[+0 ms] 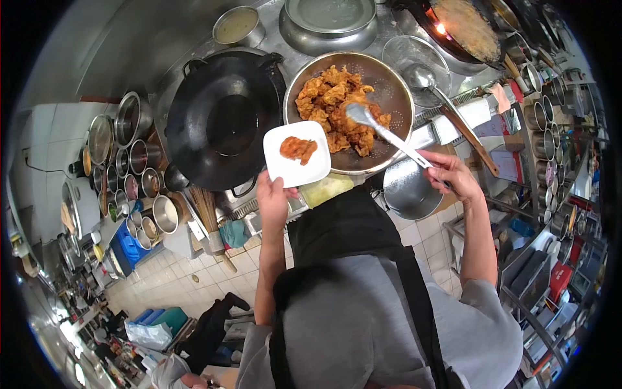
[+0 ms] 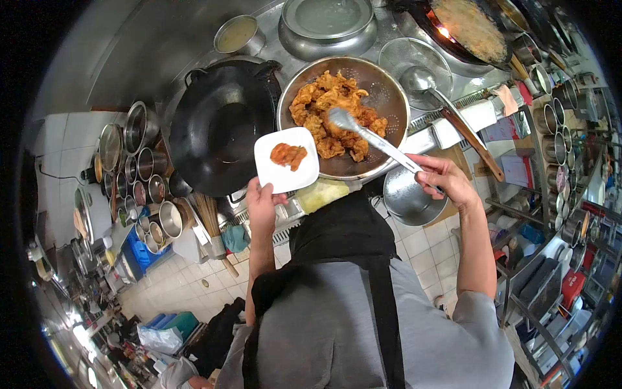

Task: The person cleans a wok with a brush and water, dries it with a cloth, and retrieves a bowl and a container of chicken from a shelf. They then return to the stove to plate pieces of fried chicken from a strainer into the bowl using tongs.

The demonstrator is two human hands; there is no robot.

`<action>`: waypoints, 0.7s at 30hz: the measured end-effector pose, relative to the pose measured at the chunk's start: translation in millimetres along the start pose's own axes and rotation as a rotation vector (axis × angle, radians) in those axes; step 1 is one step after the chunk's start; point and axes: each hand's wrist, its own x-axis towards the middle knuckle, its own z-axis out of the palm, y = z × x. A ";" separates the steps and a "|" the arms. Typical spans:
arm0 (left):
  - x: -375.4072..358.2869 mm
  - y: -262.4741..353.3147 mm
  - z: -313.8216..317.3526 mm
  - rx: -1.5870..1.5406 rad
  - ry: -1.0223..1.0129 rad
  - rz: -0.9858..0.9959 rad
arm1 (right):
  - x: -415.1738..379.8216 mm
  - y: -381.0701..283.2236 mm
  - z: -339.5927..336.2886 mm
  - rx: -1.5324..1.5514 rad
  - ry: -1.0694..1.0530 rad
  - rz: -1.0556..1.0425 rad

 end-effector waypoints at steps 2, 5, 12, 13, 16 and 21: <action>5.0 2.1 13.6 0.029 -0.019 -0.019 | -10.8 -25.7 24.8 -0.246 -0.012 -0.022; 13.8 8.0 32.8 0.049 -0.052 -0.060 | -14.1 -38.4 51.2 -0.455 -0.037 -0.115; 9.9 12.0 41.9 0.054 -0.075 -0.084 | -18.8 -39.0 46.7 -0.592 0.131 -0.262; 9.2 7.0 37.8 0.040 -0.070 -0.082 | -20.0 -39.3 43.1 -0.626 0.183 -0.257; 6.9 -2.5 28.8 0.014 -0.049 -0.046 | -15.6 -37.1 24.8 -0.732 0.351 -0.278; 1.7 -12.4 8.3 -0.024 0.008 0.020 | -0.9 -45.9 19.9 -1.024 0.484 -0.295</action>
